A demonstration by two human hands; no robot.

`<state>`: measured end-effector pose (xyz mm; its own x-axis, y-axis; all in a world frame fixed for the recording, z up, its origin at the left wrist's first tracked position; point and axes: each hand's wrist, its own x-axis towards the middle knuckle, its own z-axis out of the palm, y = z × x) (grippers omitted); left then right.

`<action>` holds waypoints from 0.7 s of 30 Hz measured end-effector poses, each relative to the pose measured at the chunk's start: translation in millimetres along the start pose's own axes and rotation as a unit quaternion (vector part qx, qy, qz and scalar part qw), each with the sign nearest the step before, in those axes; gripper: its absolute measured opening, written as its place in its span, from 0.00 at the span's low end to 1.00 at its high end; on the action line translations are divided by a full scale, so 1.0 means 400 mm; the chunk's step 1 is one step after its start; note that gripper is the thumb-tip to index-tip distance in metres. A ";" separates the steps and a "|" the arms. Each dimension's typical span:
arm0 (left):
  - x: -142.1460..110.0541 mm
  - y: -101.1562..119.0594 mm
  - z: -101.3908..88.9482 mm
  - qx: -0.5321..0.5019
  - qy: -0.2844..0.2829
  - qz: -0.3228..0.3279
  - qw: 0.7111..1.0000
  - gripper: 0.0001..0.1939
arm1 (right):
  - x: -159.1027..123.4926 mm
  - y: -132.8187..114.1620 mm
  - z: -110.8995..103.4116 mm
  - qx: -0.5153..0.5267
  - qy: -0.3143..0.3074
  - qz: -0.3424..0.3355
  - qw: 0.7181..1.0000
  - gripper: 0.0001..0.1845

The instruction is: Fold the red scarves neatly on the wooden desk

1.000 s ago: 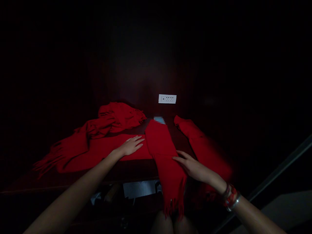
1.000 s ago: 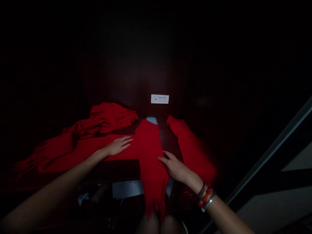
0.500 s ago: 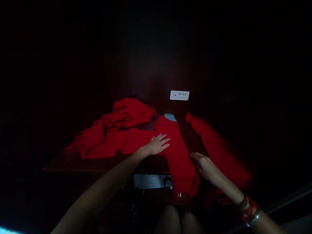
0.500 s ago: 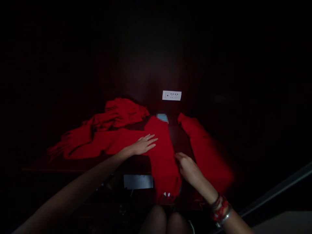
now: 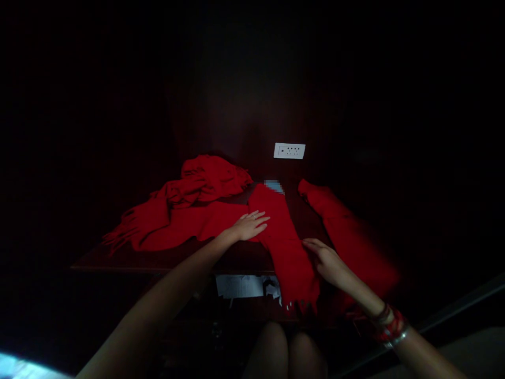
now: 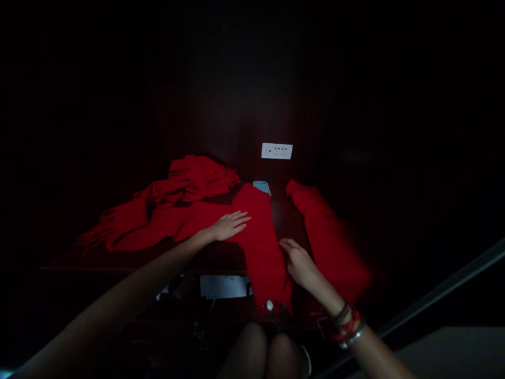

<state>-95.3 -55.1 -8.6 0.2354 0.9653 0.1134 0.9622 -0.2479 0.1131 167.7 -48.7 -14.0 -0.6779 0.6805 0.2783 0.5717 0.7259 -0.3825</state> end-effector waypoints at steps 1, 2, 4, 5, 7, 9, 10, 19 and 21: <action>0.007 -0.014 -0.001 0.002 -0.004 0.002 1.000 0.22 | 0.002 0.004 -0.003 -0.003 -0.004 -0.002 1.000 0.34; 0.014 -0.027 -0.002 0.004 -0.007 0.002 1.000 0.22 | 0.004 0.007 -0.007 -0.004 -0.008 -0.005 1.000 0.35; 0.026 -0.050 0.000 0.007 -0.008 0.004 1.000 0.22 | 0.004 0.006 -0.017 0.005 -0.014 -0.018 1.000 0.34; 0.030 -0.057 0.002 0.008 -0.006 0.005 1.000 0.22 | 0.002 0.000 -0.021 0.016 -0.013 -0.018 1.000 0.32; 0.031 -0.064 0.007 0.009 0.002 0.010 1.000 0.23 | -0.002 -0.019 -0.026 0.041 0.012 -0.001 0.999 0.27; 0.027 -0.063 0.012 0.010 0.012 0.016 1.000 0.23 | -0.004 -0.043 -0.023 0.053 0.049 0.017 0.997 0.23; 0.025 -0.063 0.014 0.010 0.016 0.020 1.000 0.23 | -0.003 -0.053 -0.018 0.048 0.058 0.019 0.997 0.23; -0.004 -0.022 -0.021 -0.026 0.149 0.009 0.988 0.18 | 0.032 -0.049 -0.020 -0.022 -0.013 -0.001 1.000 0.16; -0.031 0.007 -0.044 -0.057 0.224 -0.074 0.970 0.15 | 0.046 -0.050 -0.021 -0.001 0.004 0.022 1.000 0.15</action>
<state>-98.1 -69.1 7.6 -0.0122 0.8645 0.5026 0.9535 -0.1413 0.2661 147.8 -50.1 6.3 -0.6488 0.7119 0.2688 0.6009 0.6960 -0.3931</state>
